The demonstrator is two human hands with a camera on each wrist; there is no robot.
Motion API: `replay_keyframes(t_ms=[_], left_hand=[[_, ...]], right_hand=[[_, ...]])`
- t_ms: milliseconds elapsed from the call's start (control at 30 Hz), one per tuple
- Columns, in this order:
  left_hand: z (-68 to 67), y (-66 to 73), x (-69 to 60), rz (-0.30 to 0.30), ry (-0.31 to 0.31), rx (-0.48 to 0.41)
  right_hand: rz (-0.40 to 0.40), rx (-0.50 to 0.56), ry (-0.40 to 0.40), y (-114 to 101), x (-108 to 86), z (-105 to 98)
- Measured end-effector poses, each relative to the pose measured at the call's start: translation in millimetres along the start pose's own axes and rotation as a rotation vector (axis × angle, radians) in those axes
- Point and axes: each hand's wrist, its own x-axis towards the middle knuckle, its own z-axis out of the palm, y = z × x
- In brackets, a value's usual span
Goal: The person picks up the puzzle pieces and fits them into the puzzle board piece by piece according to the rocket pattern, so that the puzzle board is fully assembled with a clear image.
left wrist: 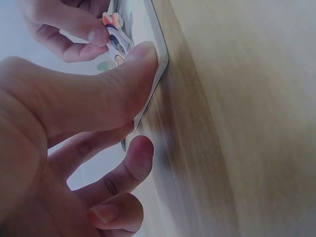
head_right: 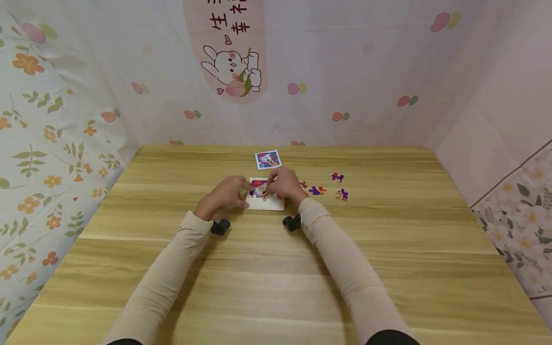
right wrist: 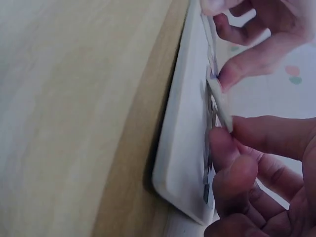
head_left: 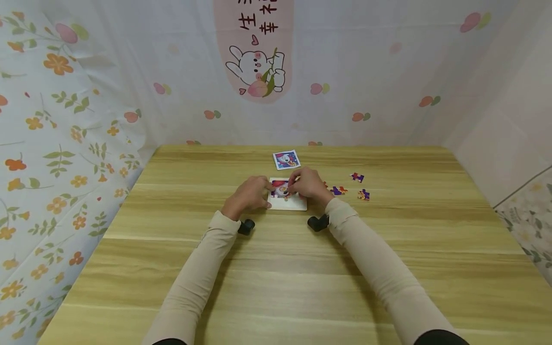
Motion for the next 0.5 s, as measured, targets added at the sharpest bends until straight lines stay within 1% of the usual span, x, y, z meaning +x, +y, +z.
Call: replay_keyframes(t_ms=[167,267,367,500], left_hand=[[0.2,-0.1,1.9,0.007,-0.003,0.016],[-0.6,0.2,2.0,0.008,-0.005,0.021],[-1.7,0.7,1.8,0.008,-0.008,0.03],[-2.4,1.0,2.7,0.035,-0.009,0.061]], right_hand=[[-0.016,-0.155,0.03,-4.9,1.3,3.6],[-0.023,-0.232,0.029,-5.6,3.1,5.0],[-0.015,-0.259,0.012,-5.9,4.8,5.2],[-0.009,-0.271,0.003,-5.1,6.4,4.6]])
